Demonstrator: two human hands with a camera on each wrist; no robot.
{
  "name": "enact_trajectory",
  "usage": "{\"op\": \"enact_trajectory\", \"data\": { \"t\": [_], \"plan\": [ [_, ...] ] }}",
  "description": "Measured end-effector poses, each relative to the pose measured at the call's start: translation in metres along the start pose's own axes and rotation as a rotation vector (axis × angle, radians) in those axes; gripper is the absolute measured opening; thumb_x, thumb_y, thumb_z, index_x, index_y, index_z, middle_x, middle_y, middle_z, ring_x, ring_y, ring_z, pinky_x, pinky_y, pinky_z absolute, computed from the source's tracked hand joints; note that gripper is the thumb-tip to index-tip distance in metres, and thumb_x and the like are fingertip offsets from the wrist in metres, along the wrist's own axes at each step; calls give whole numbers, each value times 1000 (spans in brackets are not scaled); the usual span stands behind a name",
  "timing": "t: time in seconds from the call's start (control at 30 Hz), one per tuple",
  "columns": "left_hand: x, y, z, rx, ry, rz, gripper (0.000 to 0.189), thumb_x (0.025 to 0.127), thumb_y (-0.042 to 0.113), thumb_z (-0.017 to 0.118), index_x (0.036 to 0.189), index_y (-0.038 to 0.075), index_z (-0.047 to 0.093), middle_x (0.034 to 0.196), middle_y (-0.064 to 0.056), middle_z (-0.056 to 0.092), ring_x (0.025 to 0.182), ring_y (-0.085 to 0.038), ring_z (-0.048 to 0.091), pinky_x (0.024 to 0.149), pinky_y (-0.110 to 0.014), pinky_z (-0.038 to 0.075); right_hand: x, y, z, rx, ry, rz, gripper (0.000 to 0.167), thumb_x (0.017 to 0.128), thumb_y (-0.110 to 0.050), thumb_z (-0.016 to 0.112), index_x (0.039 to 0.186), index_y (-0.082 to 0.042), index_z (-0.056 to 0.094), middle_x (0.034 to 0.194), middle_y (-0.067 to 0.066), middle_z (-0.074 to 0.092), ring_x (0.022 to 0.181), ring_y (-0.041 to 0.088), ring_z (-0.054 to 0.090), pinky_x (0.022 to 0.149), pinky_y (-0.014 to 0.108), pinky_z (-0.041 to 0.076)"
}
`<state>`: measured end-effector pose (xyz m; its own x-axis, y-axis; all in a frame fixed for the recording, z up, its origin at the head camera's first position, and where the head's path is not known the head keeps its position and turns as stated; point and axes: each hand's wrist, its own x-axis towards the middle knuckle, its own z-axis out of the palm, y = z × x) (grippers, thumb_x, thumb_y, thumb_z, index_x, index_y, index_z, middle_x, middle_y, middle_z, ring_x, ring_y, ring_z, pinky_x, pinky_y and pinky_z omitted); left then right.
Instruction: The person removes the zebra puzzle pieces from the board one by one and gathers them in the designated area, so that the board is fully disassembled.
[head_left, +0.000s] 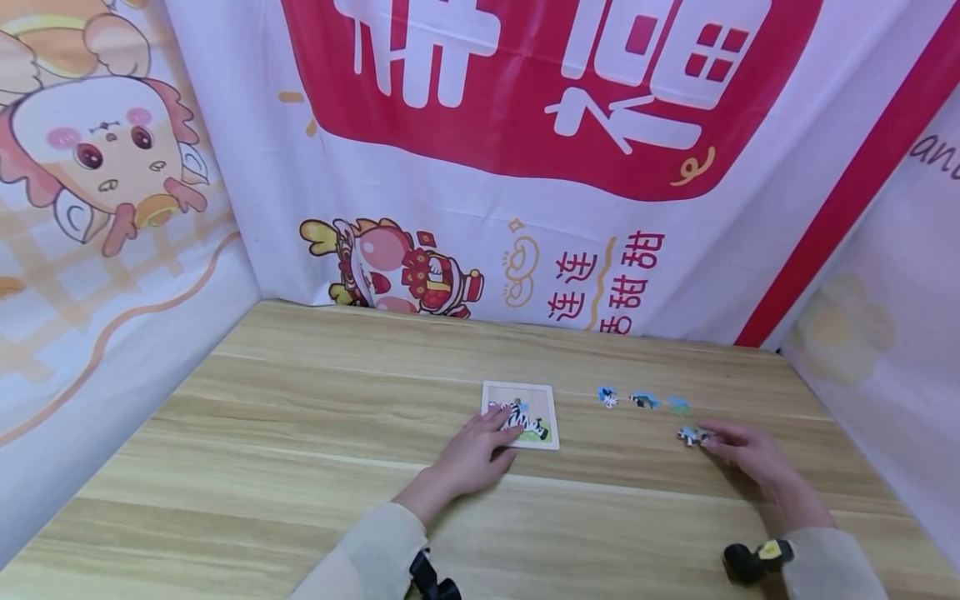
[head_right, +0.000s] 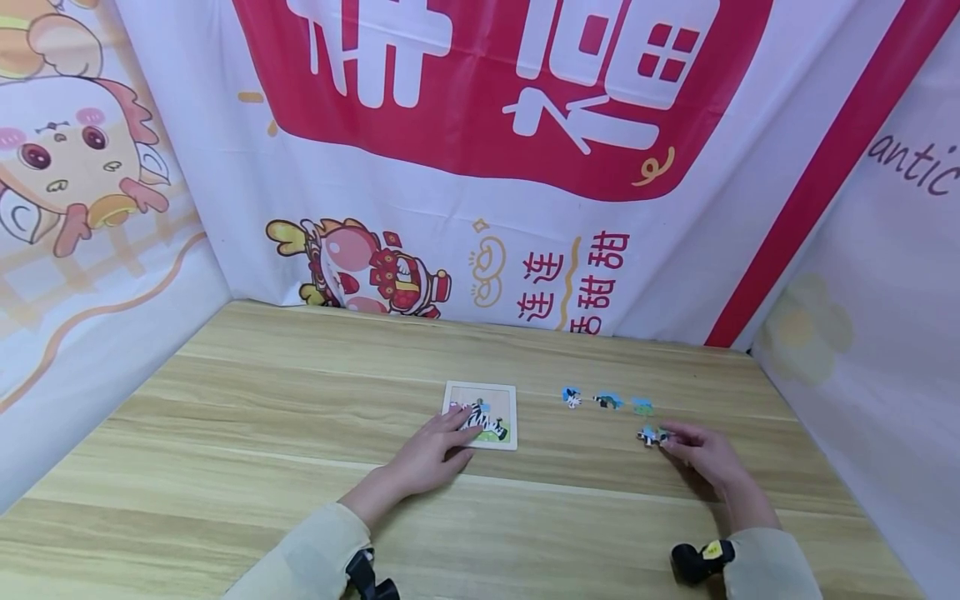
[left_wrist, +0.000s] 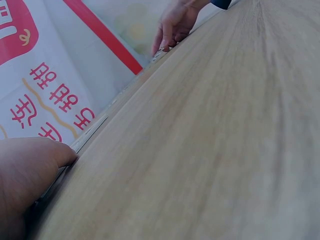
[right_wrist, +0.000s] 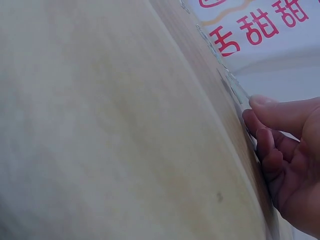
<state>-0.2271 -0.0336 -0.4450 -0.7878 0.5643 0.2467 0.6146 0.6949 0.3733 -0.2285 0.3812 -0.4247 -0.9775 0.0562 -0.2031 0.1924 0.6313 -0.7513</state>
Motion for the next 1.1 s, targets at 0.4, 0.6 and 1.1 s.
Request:
{"op": "enact_trajectory", "data": {
  "t": [0.4,0.6,1.1],
  "plan": [
    [0,0,-1,-11,-5,-10,40,87,29,47,125,14,47,136,-11,28,125,-25,21,101,-40,16,-2,-5,1,-34,-36,-38,49,80,-28,60,121,-4,48,119,24,42,105,35,37,82,50,31],
    [-1,0,-2,-14,-1,-10,40,87,29,47,125,13,47,136,-11,28,125,-25,21,101,-40,16,0,-6,0,-59,-50,-55,45,81,-24,59,121,-5,49,114,20,47,101,32,40,79,47,35],
    [-2,1,-2,-18,0,-1,40,88,30,47,125,14,47,137,-10,28,125,-25,20,101,-40,16,-1,-6,-4,40,-93,-31,52,82,-27,57,126,-4,42,109,14,49,93,25,44,71,33,38]
  ]
}}
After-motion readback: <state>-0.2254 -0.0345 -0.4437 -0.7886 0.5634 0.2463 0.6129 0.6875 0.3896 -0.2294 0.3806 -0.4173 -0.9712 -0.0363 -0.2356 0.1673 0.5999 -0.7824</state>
